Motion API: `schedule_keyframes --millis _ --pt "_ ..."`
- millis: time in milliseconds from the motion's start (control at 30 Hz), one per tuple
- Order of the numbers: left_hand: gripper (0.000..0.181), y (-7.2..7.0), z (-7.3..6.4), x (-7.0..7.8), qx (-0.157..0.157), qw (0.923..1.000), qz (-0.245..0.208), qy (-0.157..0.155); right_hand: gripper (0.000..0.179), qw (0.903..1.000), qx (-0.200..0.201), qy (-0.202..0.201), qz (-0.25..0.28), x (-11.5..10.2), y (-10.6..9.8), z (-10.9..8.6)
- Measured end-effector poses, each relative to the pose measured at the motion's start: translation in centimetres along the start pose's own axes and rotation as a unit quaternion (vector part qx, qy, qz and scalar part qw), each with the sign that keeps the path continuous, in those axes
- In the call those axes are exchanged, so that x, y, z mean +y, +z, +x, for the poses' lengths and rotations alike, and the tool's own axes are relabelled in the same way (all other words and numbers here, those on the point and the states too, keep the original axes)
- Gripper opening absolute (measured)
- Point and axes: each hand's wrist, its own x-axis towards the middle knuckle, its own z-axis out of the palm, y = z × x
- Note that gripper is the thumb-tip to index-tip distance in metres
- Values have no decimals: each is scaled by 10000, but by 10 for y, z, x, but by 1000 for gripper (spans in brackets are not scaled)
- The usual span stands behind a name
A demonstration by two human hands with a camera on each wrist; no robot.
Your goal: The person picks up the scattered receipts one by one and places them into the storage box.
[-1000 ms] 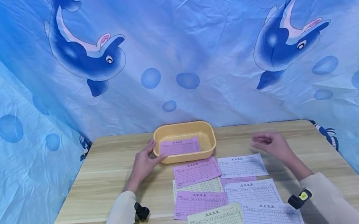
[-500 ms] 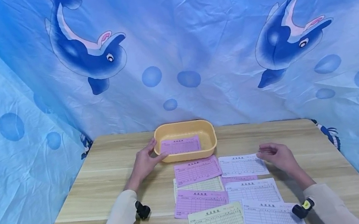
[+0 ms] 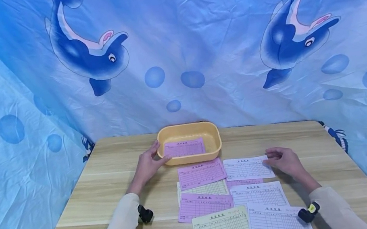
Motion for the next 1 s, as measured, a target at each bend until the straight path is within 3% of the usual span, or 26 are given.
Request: schedule_keyframes --millis 433,767,1000 --pt "83 1 0 -1 15 10000 -27 6 44 9998 -115 110 -135 -3 2 0" --pt "83 1 -1 -2 15 10000 -56 35 30 9993 -129 -261 -237 -6 -2 -1" --pt "82 0 -1 -2 26 10000 -45 4 30 9999 -123 -100 -1 -12 -7 -4"
